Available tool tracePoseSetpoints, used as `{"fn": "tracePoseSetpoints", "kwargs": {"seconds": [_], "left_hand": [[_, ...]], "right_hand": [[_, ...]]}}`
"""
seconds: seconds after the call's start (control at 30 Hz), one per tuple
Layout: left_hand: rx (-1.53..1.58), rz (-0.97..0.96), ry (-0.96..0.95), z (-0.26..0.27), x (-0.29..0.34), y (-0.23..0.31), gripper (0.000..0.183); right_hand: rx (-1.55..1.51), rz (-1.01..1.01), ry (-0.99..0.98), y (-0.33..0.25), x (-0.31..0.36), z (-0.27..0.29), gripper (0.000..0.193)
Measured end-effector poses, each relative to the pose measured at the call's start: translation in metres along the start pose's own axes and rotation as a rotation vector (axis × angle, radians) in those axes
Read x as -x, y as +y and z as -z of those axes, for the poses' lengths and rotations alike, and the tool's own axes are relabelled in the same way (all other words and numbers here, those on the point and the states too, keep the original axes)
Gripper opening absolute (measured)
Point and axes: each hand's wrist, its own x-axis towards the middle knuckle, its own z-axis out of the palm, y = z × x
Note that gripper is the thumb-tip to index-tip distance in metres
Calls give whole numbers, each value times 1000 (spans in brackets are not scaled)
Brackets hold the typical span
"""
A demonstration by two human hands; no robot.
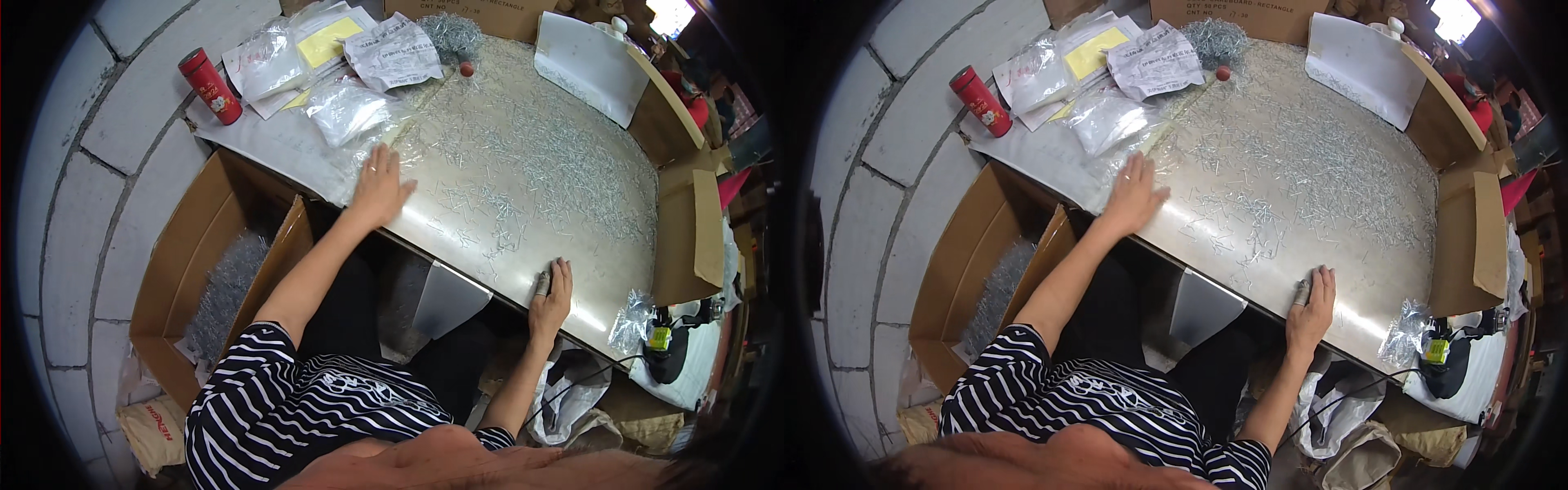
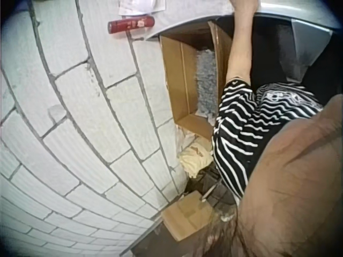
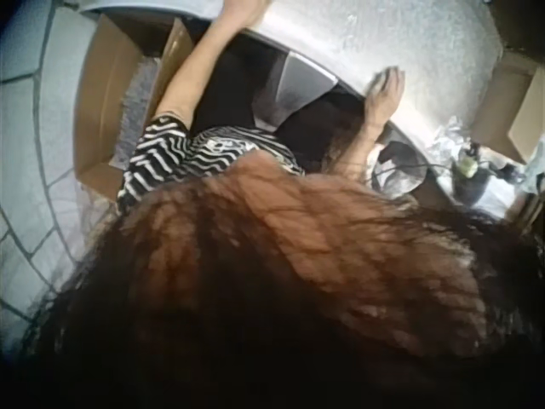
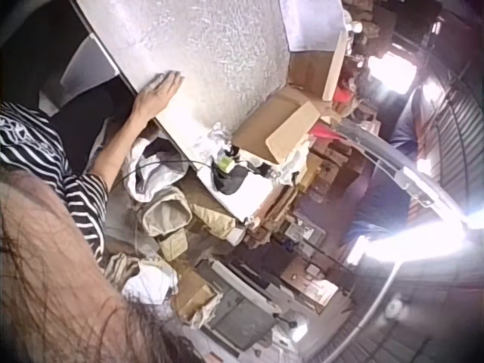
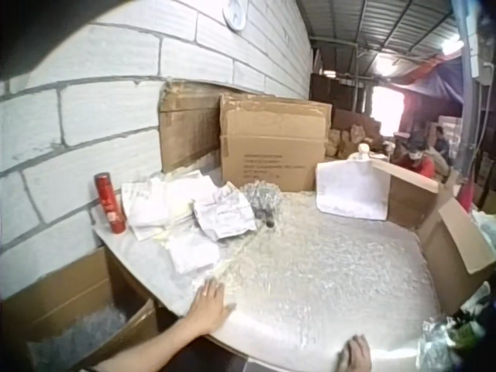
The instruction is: Packaging small metal parts into plastic bags on a workbench.
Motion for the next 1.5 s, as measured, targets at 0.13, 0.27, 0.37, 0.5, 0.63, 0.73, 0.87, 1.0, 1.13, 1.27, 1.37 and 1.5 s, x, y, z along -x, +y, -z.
{"fn": "tracePoseSetpoints", "kwargs": {"seconds": [0.13,0.27,0.37,0.5,0.63,0.73,0.87,1.0,1.13,1.27,1.37,1.5], "left_hand": [[286,-145,-41,-5,6,21,62],[11,-3,264,3,-34,2,64],[127,320,61,3,-46,-10,59],[-18,-20,115,-21,-8,10,53],[136,-74,15,26,25,22,49],[175,-115,14,29,48,12,48],[132,-387,249,15,75,-1,43],[367,-517,420,-1,89,-13,26],[641,-359,476,4,80,-3,8],[956,84,162,15,75,14,15],[1077,-56,88,22,95,30,10],[1262,-55,-162,24,131,63,6]], "right_hand": [[6,0,37,3,2,0,31],[2,4,48,2,3,1,32],[-58,-15,33,-3,2,2,48],[-47,-31,32,-1,4,5,44],[-64,-21,54,-5,3,5,33],[-96,-33,36,-4,2,6,27],[-297,-168,9,6,-7,-4,39],[-101,-47,-122,-47,-45,-51,58],[142,201,-275,-80,-74,-85,56],[103,146,-277,-54,-79,-86,51],[-52,66,-330,-81,-45,-44,45],[-587,-82,-324,-124,18,13,33]]}}
